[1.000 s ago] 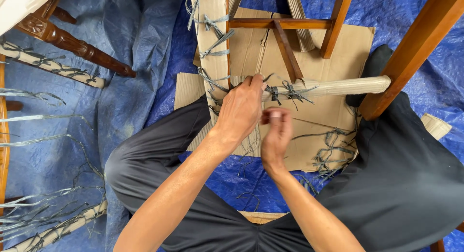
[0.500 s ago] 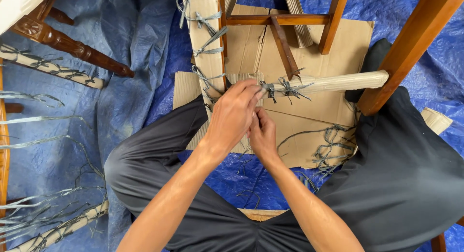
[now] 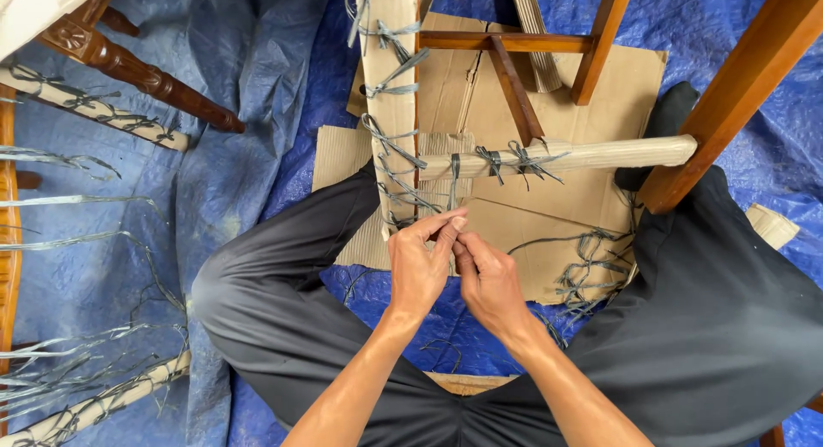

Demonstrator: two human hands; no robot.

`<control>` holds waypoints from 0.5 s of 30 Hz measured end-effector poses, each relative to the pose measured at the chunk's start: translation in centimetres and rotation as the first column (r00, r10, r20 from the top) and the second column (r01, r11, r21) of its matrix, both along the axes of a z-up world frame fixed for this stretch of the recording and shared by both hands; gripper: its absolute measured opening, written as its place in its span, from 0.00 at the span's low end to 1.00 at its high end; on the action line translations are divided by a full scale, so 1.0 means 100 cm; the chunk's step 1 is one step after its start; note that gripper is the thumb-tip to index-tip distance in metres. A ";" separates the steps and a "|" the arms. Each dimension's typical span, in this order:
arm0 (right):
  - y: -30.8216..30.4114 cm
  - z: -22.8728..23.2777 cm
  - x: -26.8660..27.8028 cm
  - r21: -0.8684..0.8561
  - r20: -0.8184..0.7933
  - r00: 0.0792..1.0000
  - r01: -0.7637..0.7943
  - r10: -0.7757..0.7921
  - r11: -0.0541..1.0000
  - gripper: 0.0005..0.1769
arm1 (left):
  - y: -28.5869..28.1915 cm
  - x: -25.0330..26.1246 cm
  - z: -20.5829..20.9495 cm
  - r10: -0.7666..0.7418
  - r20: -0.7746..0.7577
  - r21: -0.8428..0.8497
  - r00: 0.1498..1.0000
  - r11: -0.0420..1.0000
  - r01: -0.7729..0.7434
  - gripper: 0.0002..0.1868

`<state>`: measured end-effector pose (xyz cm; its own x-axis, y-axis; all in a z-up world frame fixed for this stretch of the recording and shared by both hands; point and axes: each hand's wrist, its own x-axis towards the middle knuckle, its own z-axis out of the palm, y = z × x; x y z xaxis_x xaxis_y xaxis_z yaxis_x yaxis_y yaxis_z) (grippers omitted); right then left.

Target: Wrapping protective cardboard strips and tying them with twine around the legs and rungs of a wooden chair.

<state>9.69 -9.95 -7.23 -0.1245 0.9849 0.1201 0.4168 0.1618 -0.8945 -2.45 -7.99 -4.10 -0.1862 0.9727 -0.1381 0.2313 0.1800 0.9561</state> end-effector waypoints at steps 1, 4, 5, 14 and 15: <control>0.005 0.005 0.006 0.004 0.000 1.000 -0.003 0.003 1.000 0.05 | 0.001 -0.002 0.000 0.003 0.000 0.004 1.000 1.000 -0.003 0.11; 0.023 0.018 0.024 0.046 0.042 0.998 -0.053 0.052 0.998 0.05 | 0.003 -0.007 -0.003 -0.052 0.016 0.117 0.999 0.992 0.050 0.11; 0.034 0.020 0.029 0.126 0.034 0.999 -0.007 0.003 0.992 0.06 | 0.003 -0.008 -0.003 -0.052 -0.005 0.136 0.999 0.989 0.052 0.10; 0.114 0.058 0.032 0.440 0.553 0.804 -0.503 0.217 0.744 0.14 | 0.011 -0.010 0.004 -0.048 0.001 0.180 0.999 0.983 0.047 0.10; 0.120 0.053 0.034 0.459 0.545 0.807 -0.514 0.227 0.724 0.10 | 0.010 -0.011 0.002 -0.037 0.006 0.192 0.999 0.981 0.036 0.10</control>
<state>13.10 2.09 -1.90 -0.6419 0.6069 0.4686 0.5130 0.7942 -0.3258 -3.55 -6.98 -3.90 -0.1497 0.9875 0.0497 0.2248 -0.0149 0.9743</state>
